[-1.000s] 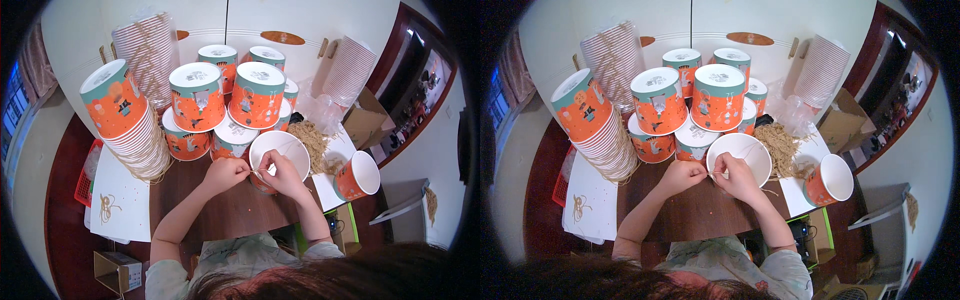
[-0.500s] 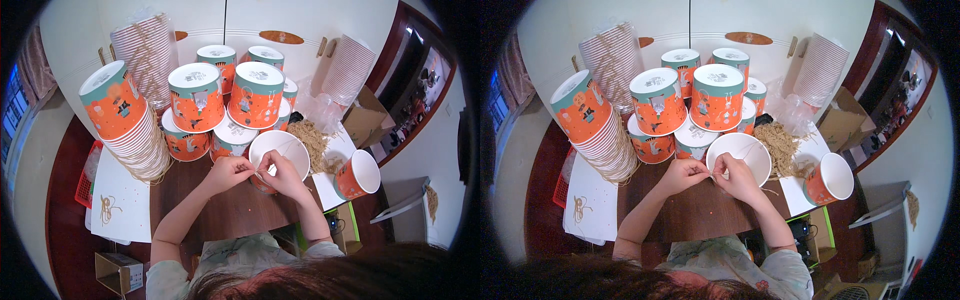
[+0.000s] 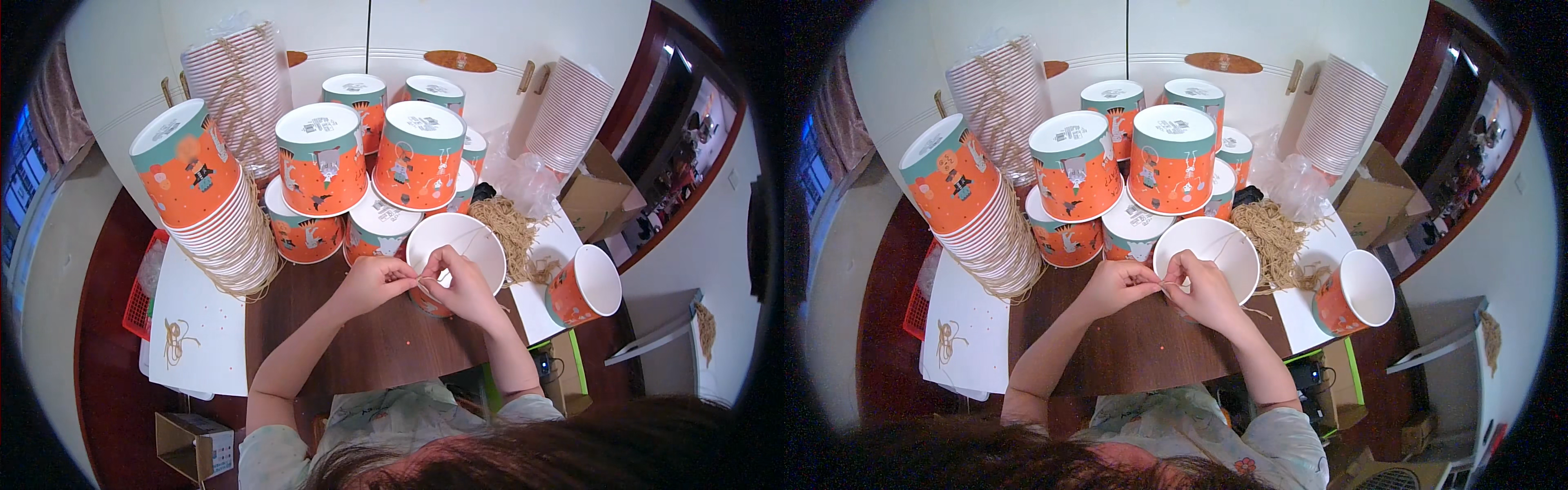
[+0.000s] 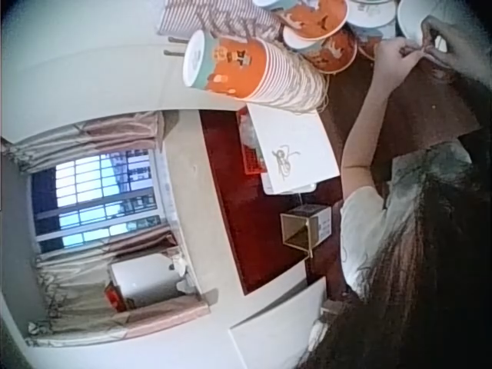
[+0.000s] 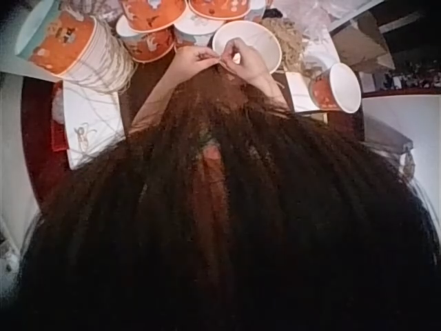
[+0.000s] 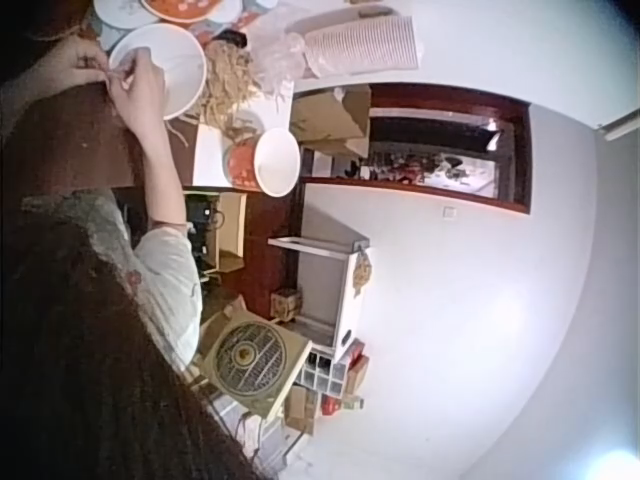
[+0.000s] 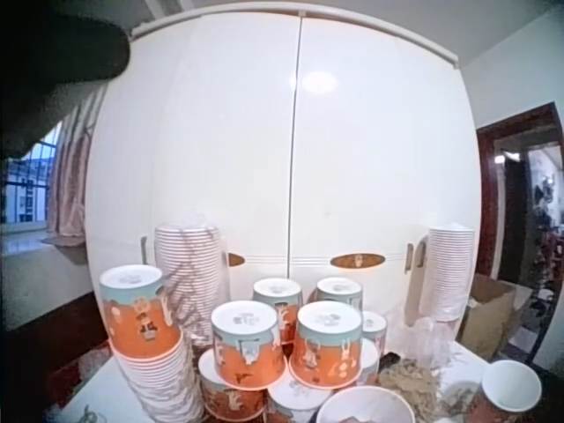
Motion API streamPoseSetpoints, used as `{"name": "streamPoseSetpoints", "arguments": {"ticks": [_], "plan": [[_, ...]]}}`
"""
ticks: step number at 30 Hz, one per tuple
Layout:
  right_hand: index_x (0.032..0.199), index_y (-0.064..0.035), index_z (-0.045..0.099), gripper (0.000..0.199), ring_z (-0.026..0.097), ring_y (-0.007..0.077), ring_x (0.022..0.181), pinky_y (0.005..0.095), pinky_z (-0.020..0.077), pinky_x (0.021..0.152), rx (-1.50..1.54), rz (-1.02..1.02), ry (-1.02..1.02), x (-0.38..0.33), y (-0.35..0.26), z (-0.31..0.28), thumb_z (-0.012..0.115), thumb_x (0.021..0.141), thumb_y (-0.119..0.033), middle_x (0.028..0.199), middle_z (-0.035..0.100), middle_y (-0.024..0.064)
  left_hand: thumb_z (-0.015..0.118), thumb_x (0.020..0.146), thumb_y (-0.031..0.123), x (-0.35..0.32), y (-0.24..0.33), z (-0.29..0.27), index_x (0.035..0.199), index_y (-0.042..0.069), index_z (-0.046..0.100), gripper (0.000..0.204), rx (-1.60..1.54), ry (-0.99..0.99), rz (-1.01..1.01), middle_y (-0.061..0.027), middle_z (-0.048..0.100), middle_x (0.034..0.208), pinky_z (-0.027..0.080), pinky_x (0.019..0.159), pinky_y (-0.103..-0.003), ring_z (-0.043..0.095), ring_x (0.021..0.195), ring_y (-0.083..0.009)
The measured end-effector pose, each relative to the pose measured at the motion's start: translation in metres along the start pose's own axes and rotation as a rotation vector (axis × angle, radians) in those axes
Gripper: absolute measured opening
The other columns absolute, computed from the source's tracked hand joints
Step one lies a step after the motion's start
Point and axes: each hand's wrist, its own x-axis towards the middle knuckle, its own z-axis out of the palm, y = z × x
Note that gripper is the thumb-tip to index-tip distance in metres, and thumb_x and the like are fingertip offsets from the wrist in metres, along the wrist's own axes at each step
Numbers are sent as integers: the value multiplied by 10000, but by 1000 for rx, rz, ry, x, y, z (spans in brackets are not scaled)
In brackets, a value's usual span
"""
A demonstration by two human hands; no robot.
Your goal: Assembling paper buckets by attaching handles to them.
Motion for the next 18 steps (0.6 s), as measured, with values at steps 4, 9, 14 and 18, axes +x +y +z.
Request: {"name": "streamPoseSetpoints", "arguments": {"ticks": [4,9,14,18], "plan": [[810,-33,471,189,587,201,630,298,450,561,-2,-36,18,0,2,1,634,718,-59,684,572,72,623,783,86,2,-7,2,855,-12,608,122,-37,-19,-44,-35,620,734,457,585,-200,568,652,-70],[802,-41,469,192,571,191,556,296,434,500,-58,-56,-9,-1,2,-1,637,720,-79,665,572,60,542,847,146,3,-6,-7,856,62,551,85,-614,-196,-391,59,474,685,278,445,-167,371,538,-11],[867,-51,519,232,534,111,505,252,413,456,-19,6,-37,-3,-1,-1,678,717,-132,659,568,30,529,852,152,4,-9,-3,859,82,544,72,-818,-192,-445,83,407,647,203,436,-164,291,512,-6],[888,-54,554,217,541,112,509,249,427,471,53,-19,4,-3,-4,2,675,724,-128,663,579,32,535,849,152,4,-10,-2,869,85,548,71,-833,-214,-448,86,411,653,210,439,-161,302,521,-6]]}}
